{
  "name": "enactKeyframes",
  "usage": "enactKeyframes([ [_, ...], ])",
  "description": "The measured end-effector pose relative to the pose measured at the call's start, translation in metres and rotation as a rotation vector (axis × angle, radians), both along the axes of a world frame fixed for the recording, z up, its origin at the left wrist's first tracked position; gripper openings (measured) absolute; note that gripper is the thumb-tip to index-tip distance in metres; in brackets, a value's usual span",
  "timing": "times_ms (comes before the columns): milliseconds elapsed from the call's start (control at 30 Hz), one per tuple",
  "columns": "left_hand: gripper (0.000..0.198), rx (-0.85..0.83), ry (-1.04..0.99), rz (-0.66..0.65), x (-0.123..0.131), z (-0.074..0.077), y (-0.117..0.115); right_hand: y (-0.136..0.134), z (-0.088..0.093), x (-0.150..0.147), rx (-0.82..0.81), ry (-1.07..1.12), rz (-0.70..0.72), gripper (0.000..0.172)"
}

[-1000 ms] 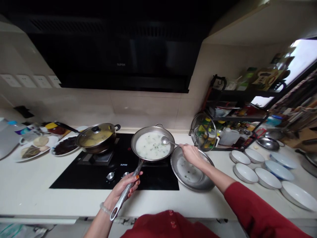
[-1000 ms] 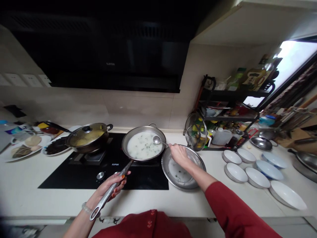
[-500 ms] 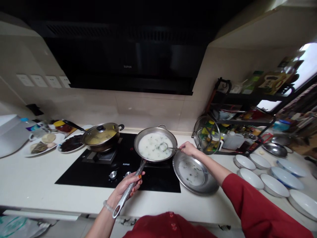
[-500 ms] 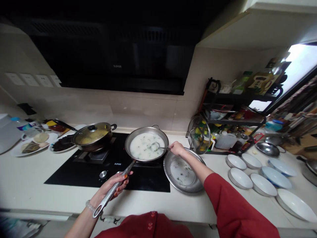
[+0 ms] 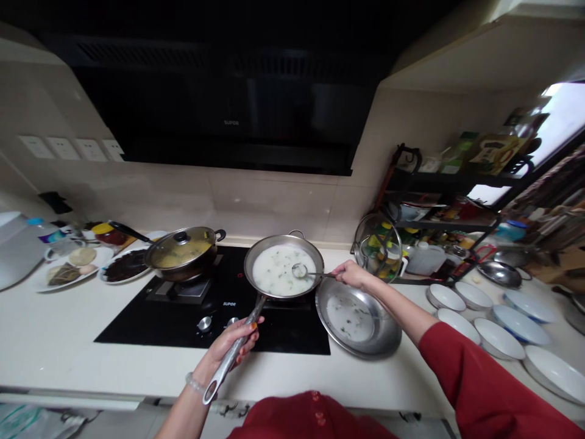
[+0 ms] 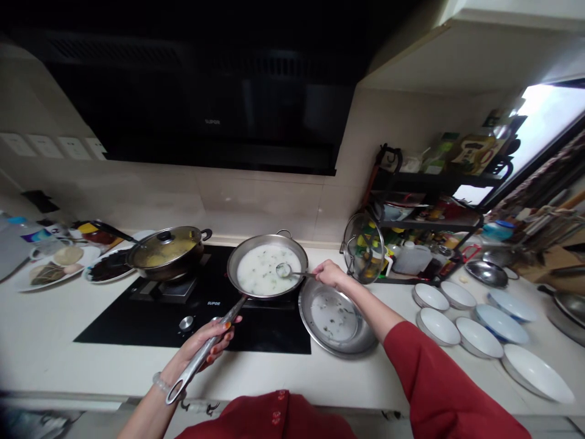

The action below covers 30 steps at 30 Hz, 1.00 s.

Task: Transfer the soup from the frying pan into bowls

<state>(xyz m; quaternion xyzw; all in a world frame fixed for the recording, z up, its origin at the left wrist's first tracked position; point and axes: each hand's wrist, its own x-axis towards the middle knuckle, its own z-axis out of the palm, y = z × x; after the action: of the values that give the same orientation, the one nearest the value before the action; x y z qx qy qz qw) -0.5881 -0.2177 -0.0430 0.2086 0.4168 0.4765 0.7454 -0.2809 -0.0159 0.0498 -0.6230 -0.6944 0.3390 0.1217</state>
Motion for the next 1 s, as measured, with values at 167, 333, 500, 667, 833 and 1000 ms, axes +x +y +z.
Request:
enactKeyframes([
  [167, 0.039, -0.005, 0.007, -0.006, 0.001, 0.003, -0.001, -0.006, 0.013, 0.013, -0.041, 0.108, -0.017, 0.025],
  [333, 0.037, -0.002, 0.001, -0.006, 0.000, 0.001, 0.000, -0.021, 0.028, 0.042, -0.117, 0.247, -0.084, 0.026],
  [500, 0.041, -0.010, 0.010, -0.009, 0.000, 0.002, -0.001, -0.043, 0.037, 0.087, -0.155, 0.205, -0.148, 0.038],
  [667, 0.044, -0.018, 0.021, -0.004, 0.001, 0.004, -0.001, -0.062, 0.006, 0.132, -0.111, 0.149, -0.169, 0.037],
  [833, 0.046, -0.037, 0.039, -0.005, 0.000, 0.006, -0.001, -0.085, -0.044, 0.152, 0.108, -0.172, -0.074, 0.034],
  [1000, 0.051, -0.052, 0.087, -0.003, 0.001, 0.011, -0.002, -0.115, -0.064, 0.146, 0.276, -0.712, 0.121, 0.049],
])
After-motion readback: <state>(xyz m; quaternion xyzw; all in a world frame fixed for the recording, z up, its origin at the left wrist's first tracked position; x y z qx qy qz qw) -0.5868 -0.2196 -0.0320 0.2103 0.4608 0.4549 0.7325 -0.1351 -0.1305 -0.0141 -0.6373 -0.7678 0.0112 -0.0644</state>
